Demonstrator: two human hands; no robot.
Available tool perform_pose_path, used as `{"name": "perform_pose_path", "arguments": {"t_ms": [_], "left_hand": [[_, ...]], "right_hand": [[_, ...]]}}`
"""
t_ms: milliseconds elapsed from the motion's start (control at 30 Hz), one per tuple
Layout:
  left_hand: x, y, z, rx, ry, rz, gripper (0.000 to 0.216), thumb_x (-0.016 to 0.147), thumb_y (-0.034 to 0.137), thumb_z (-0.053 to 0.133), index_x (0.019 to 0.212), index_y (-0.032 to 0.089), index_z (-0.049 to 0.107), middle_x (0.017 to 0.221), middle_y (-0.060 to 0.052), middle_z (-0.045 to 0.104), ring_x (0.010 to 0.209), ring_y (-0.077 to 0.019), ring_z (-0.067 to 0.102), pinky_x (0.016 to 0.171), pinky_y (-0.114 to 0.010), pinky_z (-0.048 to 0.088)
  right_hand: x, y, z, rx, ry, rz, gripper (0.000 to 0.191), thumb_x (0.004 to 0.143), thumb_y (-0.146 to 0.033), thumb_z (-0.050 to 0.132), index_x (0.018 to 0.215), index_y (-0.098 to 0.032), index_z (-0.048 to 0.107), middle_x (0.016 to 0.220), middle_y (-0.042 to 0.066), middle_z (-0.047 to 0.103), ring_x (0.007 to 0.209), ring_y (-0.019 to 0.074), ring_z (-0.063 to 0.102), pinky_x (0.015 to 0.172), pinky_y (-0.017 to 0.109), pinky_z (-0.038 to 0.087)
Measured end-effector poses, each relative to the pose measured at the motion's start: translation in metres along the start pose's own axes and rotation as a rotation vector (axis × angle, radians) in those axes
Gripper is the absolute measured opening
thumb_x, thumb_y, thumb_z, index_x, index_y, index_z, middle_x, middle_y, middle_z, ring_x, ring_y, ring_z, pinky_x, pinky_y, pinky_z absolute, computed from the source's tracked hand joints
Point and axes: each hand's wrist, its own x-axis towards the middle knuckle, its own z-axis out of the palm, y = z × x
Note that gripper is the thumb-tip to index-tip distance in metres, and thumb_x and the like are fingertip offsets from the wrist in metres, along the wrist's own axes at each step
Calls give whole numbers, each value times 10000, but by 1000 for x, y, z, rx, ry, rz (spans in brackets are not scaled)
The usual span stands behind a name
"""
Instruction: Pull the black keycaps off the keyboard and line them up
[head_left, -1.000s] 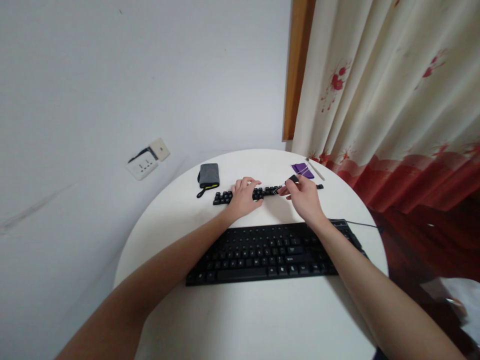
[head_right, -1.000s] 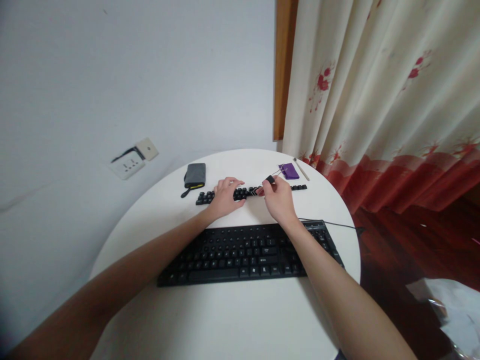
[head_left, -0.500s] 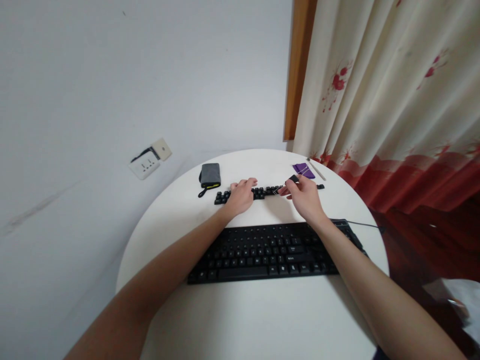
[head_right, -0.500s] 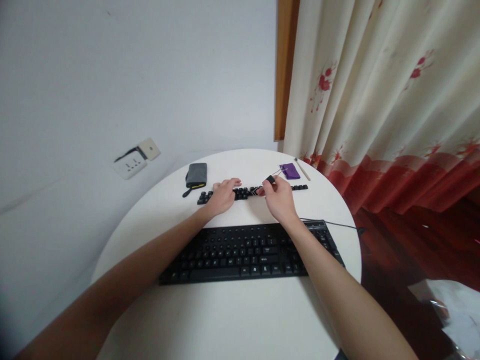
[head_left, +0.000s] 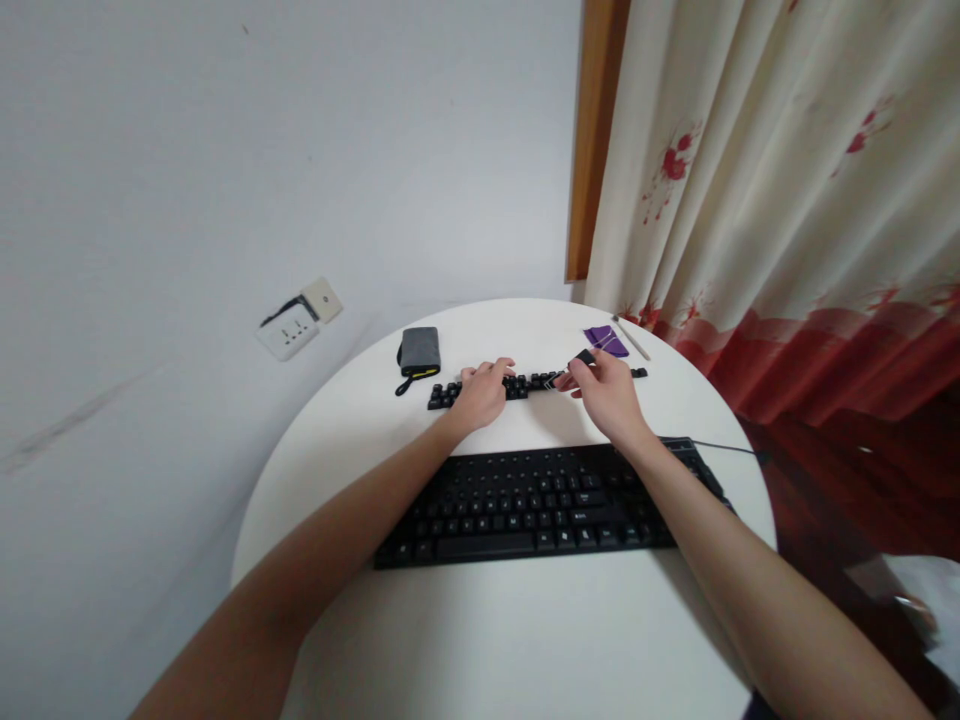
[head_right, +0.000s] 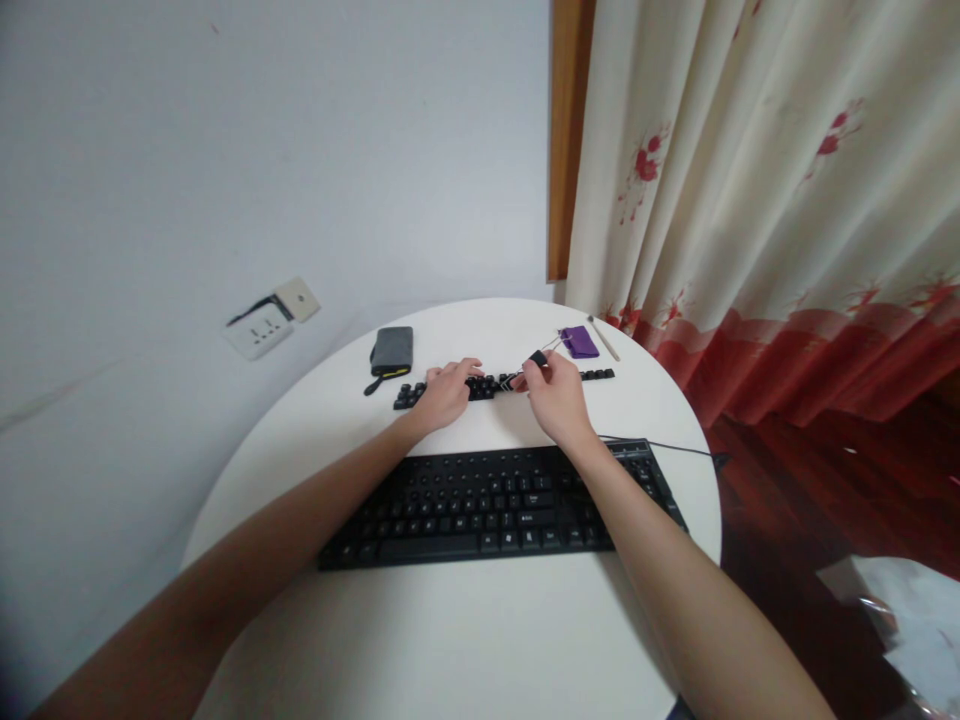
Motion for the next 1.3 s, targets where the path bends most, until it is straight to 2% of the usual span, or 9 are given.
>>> {"name": "perform_pose_path", "arguments": {"t_ms": [267, 500, 667, 833, 933, 1000, 1033, 1167, 1300], "left_hand": [[2, -7, 6, 2, 34, 14, 620, 765, -7, 380, 1331, 231, 461, 1303, -58, 680, 1249, -257, 527, 1034, -468, 279], [1, -3, 3, -4, 20, 12, 617, 769, -8, 380, 1330, 232, 465, 1309, -62, 682, 1249, -265, 519, 1029, -472, 288], [0, -3, 4, -17, 61, 7, 589, 785, -6, 386, 1316, 227, 483, 1318, -78, 675, 1276, -278, 510, 1035, -492, 291], [4, -9, 2, -164, 237, -1, 529, 760, -18, 382, 1201, 222, 551, 1217, -70, 705, 1190, -255, 582, 1044, -489, 336], [11, -14, -10, -424, 405, -19, 471, 745, -11, 366, 1119, 193, 566, 1070, -73, 721, 1054, -208, 636, 986, -413, 435], [15, -17, -24, -583, 456, -23, 416, 750, 9, 371, 1075, 174, 572, 989, -76, 719, 977, -188, 654, 929, -369, 481], [16, -17, -32, -632, 444, -26, 382, 756, 22, 379, 1047, 168, 580, 954, -73, 719, 943, -182, 661, 908, -357, 493], [4, -4, -62, -645, 229, -57, 292, 788, 61, 403, 941, 156, 632, 905, -71, 734, 828, -159, 675, 841, -322, 521], [-31, 30, -63, -504, -10, -41, 254, 842, 139, 460, 943, 173, 690, 870, -44, 751, 744, -152, 662, 730, -278, 512]], "right_hand": [[0, -1, -1, -14, 1, -3, 175, 865, -354, 561, 829, -183, 567, 735, 99, 747, 659, 203, 704, 645, 322, 537], [0, -1, -1, -23, -7, -2, 176, 871, -357, 560, 838, -185, 574, 737, 95, 746, 669, 208, 708, 635, 322, 531], [-1, -2, -1, -29, -3, -14, 162, 870, -338, 550, 832, -183, 581, 731, 91, 747, 650, 200, 700, 628, 316, 522], [0, -1, -2, -19, 5, -5, 171, 868, -352, 559, 848, -183, 578, 740, 98, 751, 660, 209, 705, 623, 319, 517], [0, -2, -3, -4, 5, 2, 178, 868, -361, 567, 849, -185, 571, 738, 98, 750, 660, 210, 705, 613, 315, 514], [0, -3, -4, 2, 7, 5, 180, 866, -364, 570, 850, -185, 569, 736, 95, 748, 657, 208, 702, 602, 309, 512], [0, -3, -5, 0, 11, 6, 182, 865, -366, 571, 850, -184, 571, 737, 94, 747, 658, 207, 701, 599, 306, 512], [2, -3, -8, -14, 43, 11, 200, 864, -379, 568, 832, -183, 584, 758, 91, 739, 685, 207, 693, 606, 307, 518], [7, -2, -14, -58, 123, -43, 212, 852, -386, 586, 781, -186, 590, 715, 64, 697, 654, 190, 645, 604, 312, 506]]}}
